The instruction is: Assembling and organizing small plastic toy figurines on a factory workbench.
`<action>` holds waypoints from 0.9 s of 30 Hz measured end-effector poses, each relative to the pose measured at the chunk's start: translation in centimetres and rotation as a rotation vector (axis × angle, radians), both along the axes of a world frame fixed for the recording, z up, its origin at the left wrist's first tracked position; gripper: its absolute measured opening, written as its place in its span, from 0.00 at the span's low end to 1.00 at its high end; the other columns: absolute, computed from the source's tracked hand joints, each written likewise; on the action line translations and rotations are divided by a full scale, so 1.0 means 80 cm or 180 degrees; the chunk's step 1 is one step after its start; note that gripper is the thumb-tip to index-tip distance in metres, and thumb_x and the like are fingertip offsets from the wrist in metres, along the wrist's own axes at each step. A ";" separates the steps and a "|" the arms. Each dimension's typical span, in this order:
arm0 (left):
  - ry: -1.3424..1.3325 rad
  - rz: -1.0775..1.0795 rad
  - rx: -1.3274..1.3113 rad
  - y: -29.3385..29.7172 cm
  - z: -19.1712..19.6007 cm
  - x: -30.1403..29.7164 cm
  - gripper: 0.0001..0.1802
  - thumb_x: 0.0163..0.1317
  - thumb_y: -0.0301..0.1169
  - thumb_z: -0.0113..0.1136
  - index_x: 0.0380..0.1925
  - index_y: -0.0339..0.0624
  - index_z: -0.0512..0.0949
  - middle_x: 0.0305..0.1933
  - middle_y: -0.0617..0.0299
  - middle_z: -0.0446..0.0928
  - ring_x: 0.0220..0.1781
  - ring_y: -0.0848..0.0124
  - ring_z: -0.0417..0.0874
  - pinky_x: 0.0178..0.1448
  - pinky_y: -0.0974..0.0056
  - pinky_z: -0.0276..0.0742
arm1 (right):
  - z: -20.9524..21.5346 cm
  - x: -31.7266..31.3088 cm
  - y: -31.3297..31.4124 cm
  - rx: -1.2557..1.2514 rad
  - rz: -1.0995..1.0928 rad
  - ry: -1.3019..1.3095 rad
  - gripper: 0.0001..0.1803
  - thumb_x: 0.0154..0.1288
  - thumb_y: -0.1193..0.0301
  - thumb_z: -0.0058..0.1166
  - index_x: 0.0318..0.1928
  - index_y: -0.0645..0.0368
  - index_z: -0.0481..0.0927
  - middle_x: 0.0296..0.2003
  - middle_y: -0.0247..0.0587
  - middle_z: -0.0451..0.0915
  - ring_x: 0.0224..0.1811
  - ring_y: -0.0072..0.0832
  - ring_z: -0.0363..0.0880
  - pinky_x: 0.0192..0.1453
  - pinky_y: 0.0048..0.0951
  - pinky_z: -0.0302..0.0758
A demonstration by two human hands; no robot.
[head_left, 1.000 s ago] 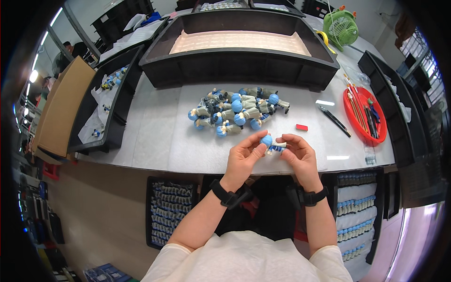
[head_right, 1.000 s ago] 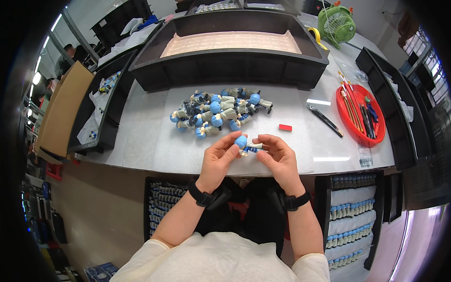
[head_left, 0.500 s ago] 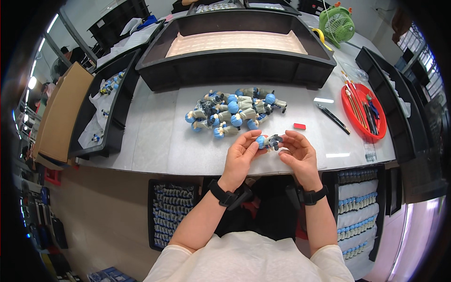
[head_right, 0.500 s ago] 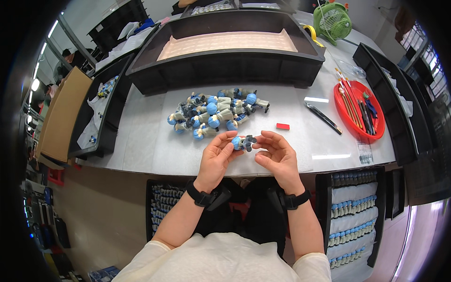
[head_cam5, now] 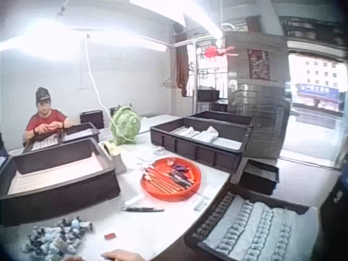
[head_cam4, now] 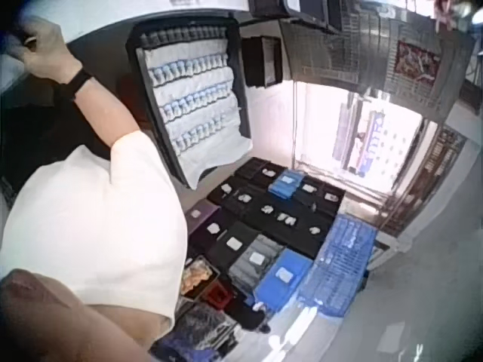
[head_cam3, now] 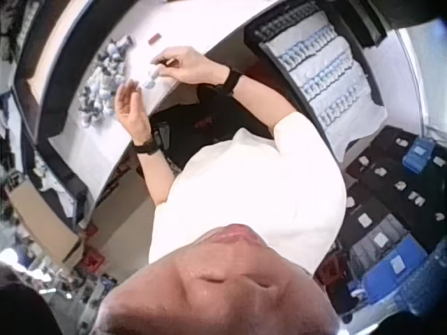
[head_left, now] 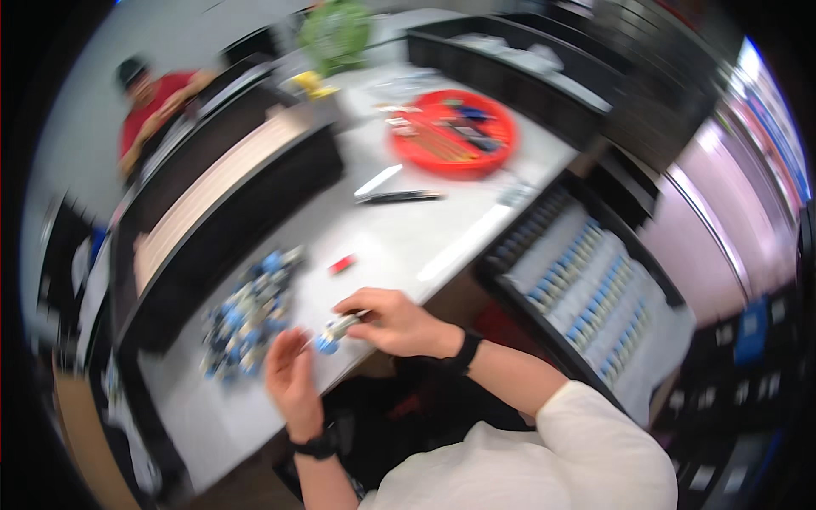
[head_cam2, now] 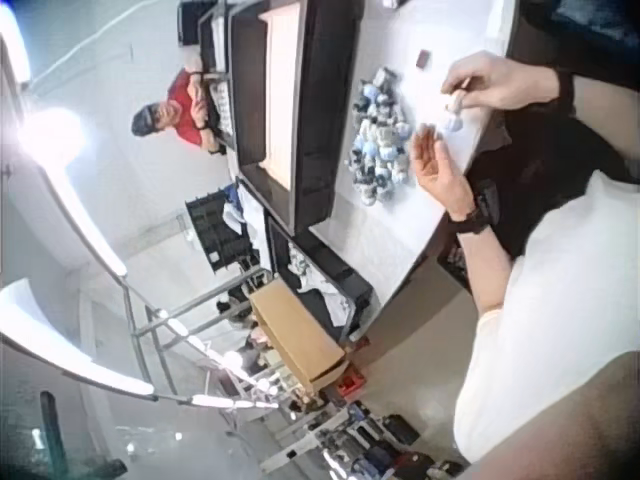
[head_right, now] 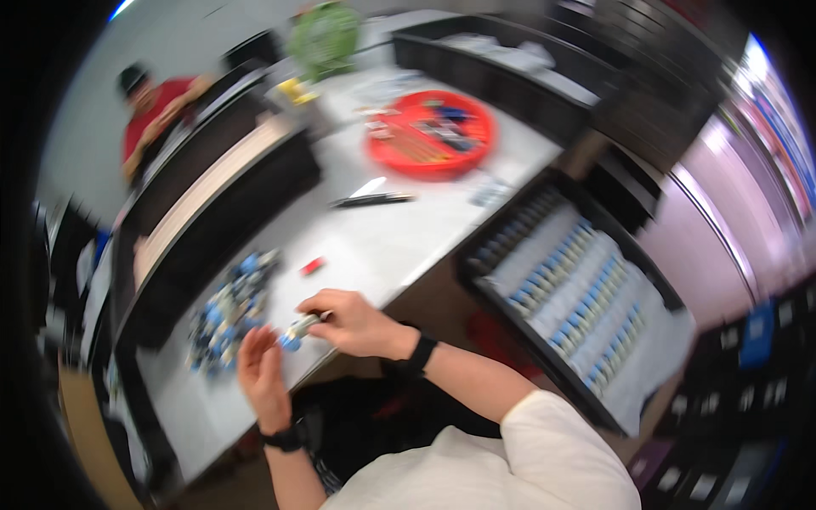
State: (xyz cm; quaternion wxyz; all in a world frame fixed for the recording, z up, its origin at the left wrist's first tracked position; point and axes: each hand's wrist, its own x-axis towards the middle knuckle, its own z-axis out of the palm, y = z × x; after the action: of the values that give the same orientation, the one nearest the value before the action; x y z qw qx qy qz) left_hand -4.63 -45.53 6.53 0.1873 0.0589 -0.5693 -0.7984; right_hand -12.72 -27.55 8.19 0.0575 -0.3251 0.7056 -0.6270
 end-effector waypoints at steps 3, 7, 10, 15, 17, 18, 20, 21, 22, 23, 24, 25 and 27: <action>-0.0079 0.0053 -0.0150 -0.015 -0.003 0.005 0.17 0.60 0.20 0.47 0.50 0.34 0.67 0.51 0.54 0.70 0.52 0.68 0.72 0.57 0.67 0.66 | 0.003 -0.004 0.076 -0.0528 -0.0541 -0.0181 0.15 0.51 0.83 0.53 0.43 0.64 0.74 0.38 0.39 0.74 0.43 0.24 0.73 0.43 0.22 0.73; -0.0110 0.0040 -0.0486 -0.005 0.007 0.002 0.17 0.63 0.24 0.45 0.52 0.33 0.64 0.51 0.55 0.69 0.52 0.70 0.71 0.57 0.70 0.67 | -0.030 -0.006 0.249 -0.1122 -0.2348 0.0167 0.12 0.53 0.83 0.51 0.40 0.62 0.73 0.34 0.36 0.74 0.36 0.21 0.73 0.39 0.21 0.71; -0.0177 0.0022 -0.0835 0.017 0.013 -0.002 0.12 0.61 0.25 0.48 0.45 0.33 0.69 0.43 0.54 0.72 0.45 0.68 0.72 0.50 0.67 0.70 | -0.084 0.039 0.427 -0.0434 -0.4021 0.0291 0.12 0.54 0.82 0.50 0.40 0.61 0.74 0.34 0.33 0.75 0.36 0.19 0.72 0.38 0.20 0.71; -0.0212 -0.0081 -0.0916 0.013 0.012 -0.002 0.12 0.62 0.27 0.49 0.43 0.33 0.70 0.43 0.54 0.72 0.44 0.68 0.73 0.50 0.66 0.69 | -0.204 0.151 0.660 0.0982 -0.5927 0.0131 0.11 0.49 0.77 0.54 0.36 0.59 0.77 0.31 0.39 0.79 0.34 0.28 0.77 0.39 0.27 0.72; -0.0260 0.0039 -0.1052 0.021 0.021 0.001 0.12 0.62 0.28 0.49 0.42 0.32 0.70 0.41 0.56 0.72 0.42 0.68 0.72 0.49 0.66 0.69 | -0.230 0.172 0.692 0.1572 -0.6288 -0.0377 0.10 0.46 0.75 0.56 0.34 0.59 0.78 0.30 0.42 0.79 0.34 0.33 0.78 0.41 0.30 0.73; -0.0324 0.0101 -0.1161 0.023 0.023 0.001 0.11 0.62 0.29 0.49 0.41 0.32 0.70 0.40 0.56 0.72 0.42 0.68 0.72 0.49 0.67 0.69 | -0.239 0.180 0.700 0.1907 -0.6435 -0.0541 0.10 0.45 0.74 0.56 0.32 0.59 0.78 0.30 0.43 0.79 0.35 0.35 0.78 0.42 0.32 0.73; -0.0391 0.0189 -0.1285 0.026 0.025 0.001 0.11 0.62 0.29 0.49 0.41 0.32 0.70 0.40 0.56 0.72 0.41 0.68 0.72 0.49 0.67 0.69 | -0.256 0.188 0.714 0.1987 -0.6421 -0.0723 0.10 0.45 0.73 0.56 0.32 0.58 0.79 0.30 0.43 0.80 0.35 0.36 0.78 0.42 0.32 0.73; -0.0434 0.0177 -0.1332 0.027 0.025 0.001 0.12 0.62 0.30 0.49 0.40 0.32 0.70 0.39 0.57 0.72 0.41 0.68 0.72 0.49 0.67 0.68 | -0.264 0.189 0.720 0.2080 -0.6432 -0.0890 0.09 0.46 0.73 0.55 0.32 0.58 0.79 0.31 0.44 0.80 0.35 0.38 0.78 0.42 0.33 0.73; -0.0476 0.0164 -0.1375 0.028 0.024 0.001 0.12 0.62 0.30 0.49 0.40 0.32 0.70 0.39 0.57 0.71 0.41 0.69 0.72 0.49 0.67 0.68 | -0.269 0.190 0.727 0.2187 -0.6356 -0.1004 0.09 0.47 0.73 0.54 0.32 0.58 0.80 0.30 0.43 0.80 0.34 0.37 0.78 0.42 0.32 0.73; -0.0480 0.0197 -0.1396 0.028 0.024 0.001 0.12 0.62 0.30 0.49 0.40 0.32 0.70 0.39 0.57 0.71 0.41 0.69 0.72 0.49 0.67 0.68 | -0.270 0.187 0.729 0.2171 -0.6320 -0.1014 0.09 0.47 0.73 0.54 0.32 0.58 0.80 0.30 0.43 0.80 0.34 0.37 0.78 0.42 0.32 0.73; -0.0534 0.0130 -0.1449 0.029 0.025 0.000 0.12 0.62 0.30 0.49 0.40 0.32 0.70 0.38 0.57 0.71 0.41 0.69 0.72 0.49 0.67 0.68 | -0.269 0.185 0.732 0.2048 -0.6180 -0.1153 0.09 0.48 0.73 0.54 0.33 0.58 0.80 0.30 0.43 0.80 0.35 0.37 0.78 0.43 0.32 0.73; -0.0588 0.0063 -0.1495 0.029 0.025 -0.001 0.12 0.62 0.30 0.49 0.39 0.32 0.71 0.38 0.58 0.71 0.41 0.69 0.72 0.49 0.67 0.68 | -0.268 0.183 0.737 0.1930 -0.6039 -0.1285 0.10 0.48 0.73 0.53 0.34 0.58 0.81 0.31 0.43 0.80 0.36 0.37 0.78 0.43 0.31 0.73; -0.0591 0.0058 -0.1456 0.017 0.014 -0.006 0.11 0.62 0.29 0.49 0.41 0.32 0.70 0.39 0.57 0.72 0.41 0.69 0.72 0.49 0.66 0.68 | -0.271 0.182 0.751 0.1763 -0.5783 -0.1321 0.12 0.49 0.72 0.53 0.37 0.58 0.81 0.34 0.45 0.80 0.39 0.37 0.78 0.46 0.31 0.72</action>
State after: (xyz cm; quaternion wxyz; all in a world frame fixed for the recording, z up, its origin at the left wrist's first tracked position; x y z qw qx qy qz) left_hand -5.13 -44.16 7.66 0.1499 0.0931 -0.7494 -0.6382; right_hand 1.82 32.52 -13.51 -0.2507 0.4855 0.7861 -0.2889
